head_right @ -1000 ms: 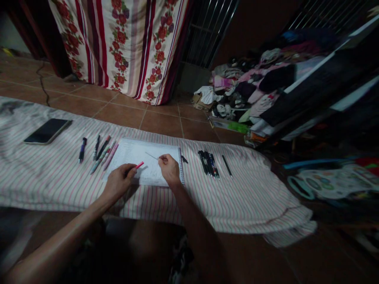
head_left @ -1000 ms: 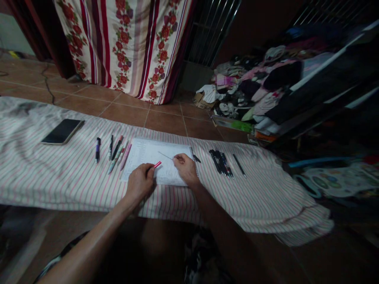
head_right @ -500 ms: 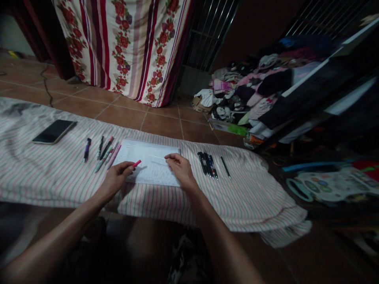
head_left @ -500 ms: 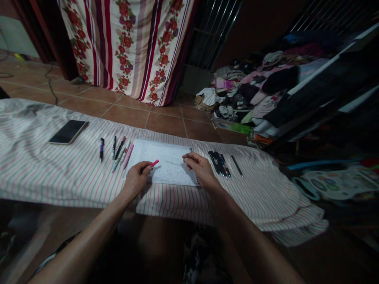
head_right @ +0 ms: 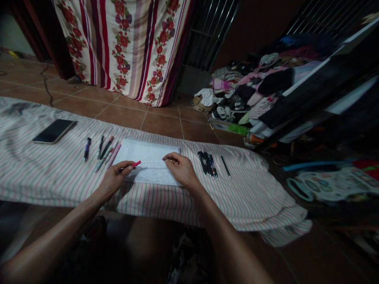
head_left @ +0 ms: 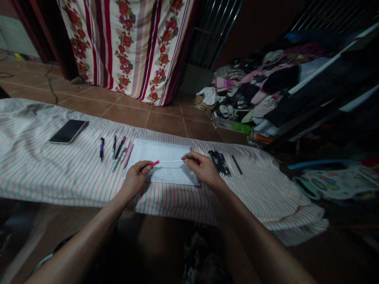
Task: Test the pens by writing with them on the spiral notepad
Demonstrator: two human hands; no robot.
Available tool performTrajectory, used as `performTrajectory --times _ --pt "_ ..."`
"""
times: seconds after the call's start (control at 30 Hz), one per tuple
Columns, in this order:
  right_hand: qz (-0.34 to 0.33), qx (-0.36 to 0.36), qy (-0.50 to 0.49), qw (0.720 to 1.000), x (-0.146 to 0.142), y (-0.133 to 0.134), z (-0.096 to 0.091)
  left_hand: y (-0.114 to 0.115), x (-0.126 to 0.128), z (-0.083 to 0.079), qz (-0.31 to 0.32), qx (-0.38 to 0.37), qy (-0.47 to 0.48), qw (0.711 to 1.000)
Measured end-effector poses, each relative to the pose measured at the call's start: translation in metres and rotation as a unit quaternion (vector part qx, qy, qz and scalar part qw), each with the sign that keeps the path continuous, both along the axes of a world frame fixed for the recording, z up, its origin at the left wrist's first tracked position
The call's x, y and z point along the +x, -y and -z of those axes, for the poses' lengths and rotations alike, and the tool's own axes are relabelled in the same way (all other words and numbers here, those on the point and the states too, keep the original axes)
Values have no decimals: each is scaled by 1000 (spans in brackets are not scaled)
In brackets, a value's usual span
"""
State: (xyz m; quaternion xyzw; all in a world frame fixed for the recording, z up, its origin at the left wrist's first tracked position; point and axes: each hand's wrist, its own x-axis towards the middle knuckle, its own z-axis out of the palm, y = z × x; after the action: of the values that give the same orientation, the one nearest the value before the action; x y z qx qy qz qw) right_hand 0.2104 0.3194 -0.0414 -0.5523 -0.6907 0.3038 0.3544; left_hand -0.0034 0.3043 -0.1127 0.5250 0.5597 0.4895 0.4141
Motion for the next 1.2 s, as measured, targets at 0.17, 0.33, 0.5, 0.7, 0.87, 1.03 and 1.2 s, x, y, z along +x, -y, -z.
performTrajectory --times 0.17,0.33,0.5,0.7,0.87,1.03,1.2 --pt "-6 7 11 1000 4 -2 1 1 -1 -1 -1 10 -16 1000" --pt "-12 15 31 999 2 -2 -2 1 -2 4 12 19 -37 999" --pt "-19 25 42 999 2 -1 -4 1 -2 5 23 39 -62 997" --pt "-9 22 79 997 -1 1 -5 1 -2 5 28 56 -70 996" --pt "-25 34 83 996 -4 0 -3 2 0 3 26 55 -76 995" --pt "-50 43 86 994 -6 -2 -2 3 2 2 44 57 -94 993" --pt "-58 32 108 992 -12 0 -1 4 5 1 57 56 -103 991"
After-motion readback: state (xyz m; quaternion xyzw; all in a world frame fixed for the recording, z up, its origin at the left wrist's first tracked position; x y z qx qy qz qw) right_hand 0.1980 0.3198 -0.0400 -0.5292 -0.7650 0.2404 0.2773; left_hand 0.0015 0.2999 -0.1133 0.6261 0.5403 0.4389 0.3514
